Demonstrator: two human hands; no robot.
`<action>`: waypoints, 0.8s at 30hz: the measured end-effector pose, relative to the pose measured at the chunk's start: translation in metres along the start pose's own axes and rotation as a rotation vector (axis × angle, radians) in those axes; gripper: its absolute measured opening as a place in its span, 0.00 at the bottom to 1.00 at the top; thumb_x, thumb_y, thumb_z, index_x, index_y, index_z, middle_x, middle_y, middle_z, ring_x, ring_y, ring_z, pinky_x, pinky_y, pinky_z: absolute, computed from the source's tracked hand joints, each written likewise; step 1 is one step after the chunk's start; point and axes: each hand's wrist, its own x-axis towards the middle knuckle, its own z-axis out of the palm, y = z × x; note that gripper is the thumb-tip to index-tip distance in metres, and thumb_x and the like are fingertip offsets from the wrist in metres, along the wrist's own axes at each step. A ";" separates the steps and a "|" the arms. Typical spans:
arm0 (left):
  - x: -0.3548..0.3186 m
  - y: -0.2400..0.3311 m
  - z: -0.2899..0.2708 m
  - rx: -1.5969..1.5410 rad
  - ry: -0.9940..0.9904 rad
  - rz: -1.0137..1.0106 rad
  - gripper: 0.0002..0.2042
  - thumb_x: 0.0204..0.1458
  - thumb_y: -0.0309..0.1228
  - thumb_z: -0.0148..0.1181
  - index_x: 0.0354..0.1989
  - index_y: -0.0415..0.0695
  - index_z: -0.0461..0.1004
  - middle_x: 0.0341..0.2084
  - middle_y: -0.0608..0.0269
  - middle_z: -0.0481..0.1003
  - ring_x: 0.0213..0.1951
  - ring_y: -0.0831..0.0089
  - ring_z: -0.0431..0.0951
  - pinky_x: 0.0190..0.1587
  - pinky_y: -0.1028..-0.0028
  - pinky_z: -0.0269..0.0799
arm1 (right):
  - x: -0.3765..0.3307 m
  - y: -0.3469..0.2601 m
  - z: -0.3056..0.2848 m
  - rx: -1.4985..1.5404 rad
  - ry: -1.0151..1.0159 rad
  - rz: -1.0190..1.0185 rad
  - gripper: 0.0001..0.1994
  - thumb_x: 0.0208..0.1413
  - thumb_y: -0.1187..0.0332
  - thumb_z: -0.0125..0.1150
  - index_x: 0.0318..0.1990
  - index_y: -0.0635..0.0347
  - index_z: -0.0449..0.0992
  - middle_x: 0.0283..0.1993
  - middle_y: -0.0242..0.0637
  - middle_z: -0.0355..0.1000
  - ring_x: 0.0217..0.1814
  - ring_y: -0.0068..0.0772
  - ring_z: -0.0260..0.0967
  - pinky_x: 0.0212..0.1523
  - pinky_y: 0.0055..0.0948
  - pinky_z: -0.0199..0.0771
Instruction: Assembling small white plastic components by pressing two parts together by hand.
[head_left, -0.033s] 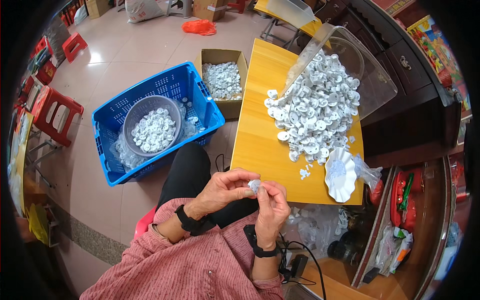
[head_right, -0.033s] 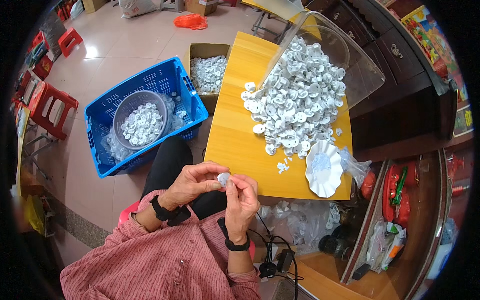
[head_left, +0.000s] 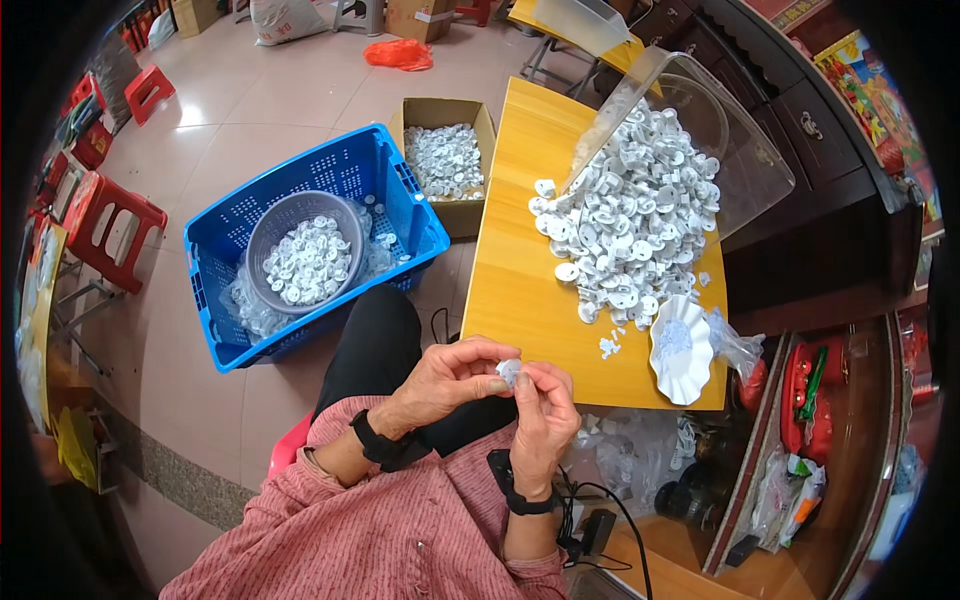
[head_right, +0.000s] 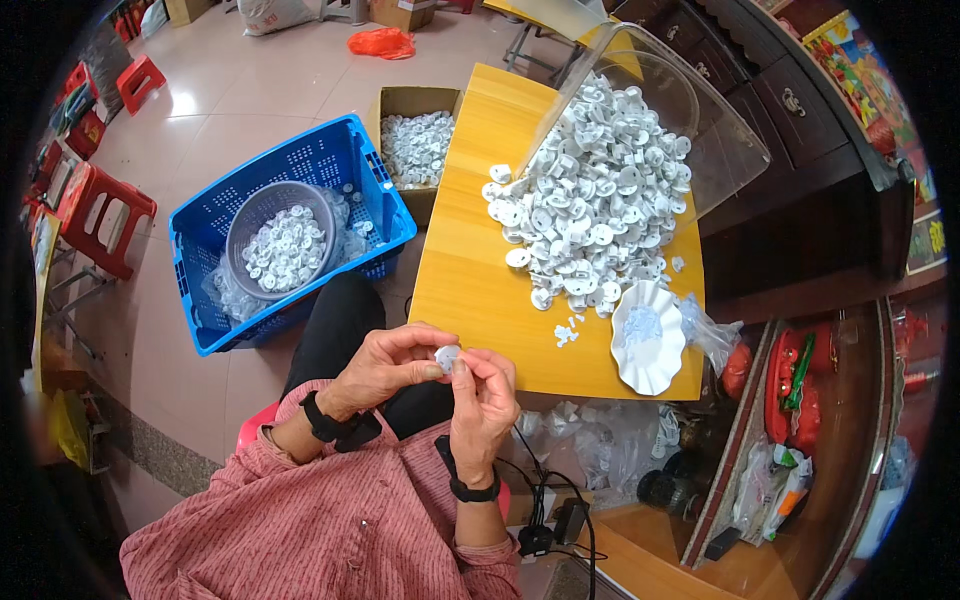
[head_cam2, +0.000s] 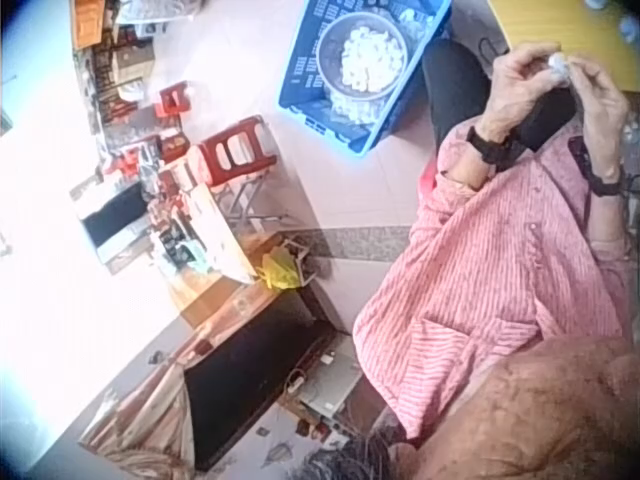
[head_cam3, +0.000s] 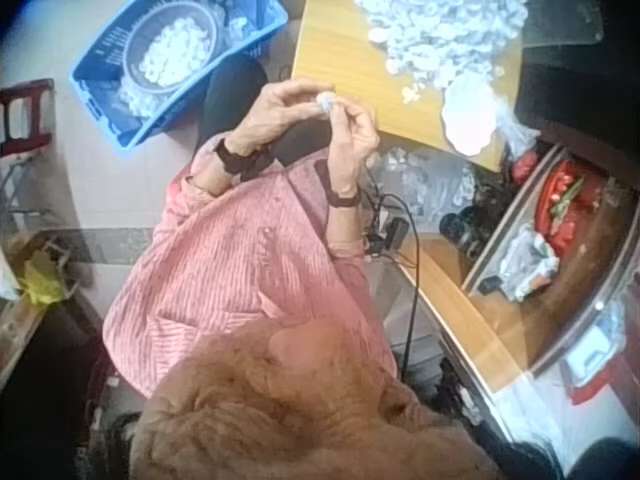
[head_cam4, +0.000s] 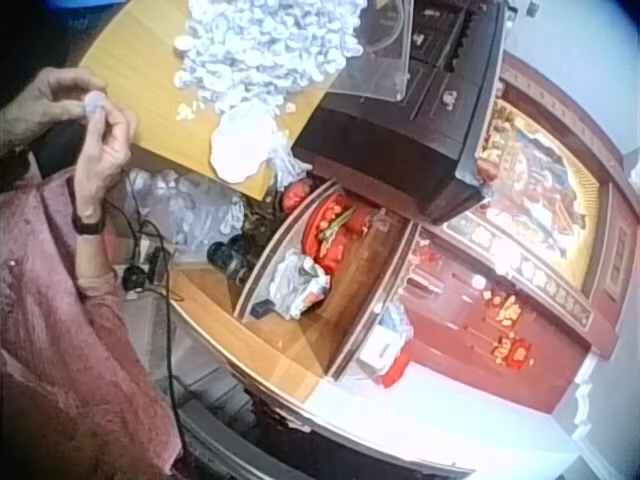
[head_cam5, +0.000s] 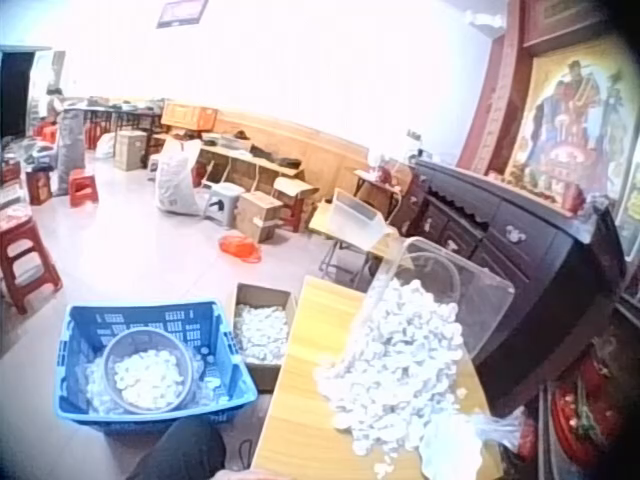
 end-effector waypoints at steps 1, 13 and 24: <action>0.000 0.000 0.000 0.008 0.002 -0.005 0.18 0.57 0.18 0.61 0.57 0.33 0.72 0.47 0.57 0.76 0.50 0.70 0.78 0.56 0.68 0.77 | 0.000 0.000 0.000 0.000 -0.001 0.000 0.04 0.60 0.79 0.61 0.40 0.71 0.77 0.49 0.40 0.68 0.50 0.28 0.71 0.49 0.25 0.77; 0.001 -0.002 0.001 0.055 0.021 0.042 0.17 0.56 0.21 0.63 0.55 0.36 0.74 0.44 0.63 0.77 0.46 0.77 0.78 0.50 0.77 0.77 | 0.000 0.002 0.001 -0.054 0.004 -0.051 0.03 0.59 0.79 0.61 0.39 0.70 0.77 0.48 0.39 0.68 0.48 0.29 0.71 0.49 0.26 0.77; 0.000 0.004 -0.001 0.106 0.005 0.047 0.17 0.56 0.20 0.63 0.54 0.36 0.75 0.46 0.61 0.74 0.49 0.73 0.77 0.53 0.73 0.77 | 0.000 0.004 -0.001 -0.158 -0.070 -0.135 0.06 0.59 0.82 0.59 0.43 0.70 0.74 0.48 0.39 0.68 0.49 0.26 0.70 0.51 0.23 0.74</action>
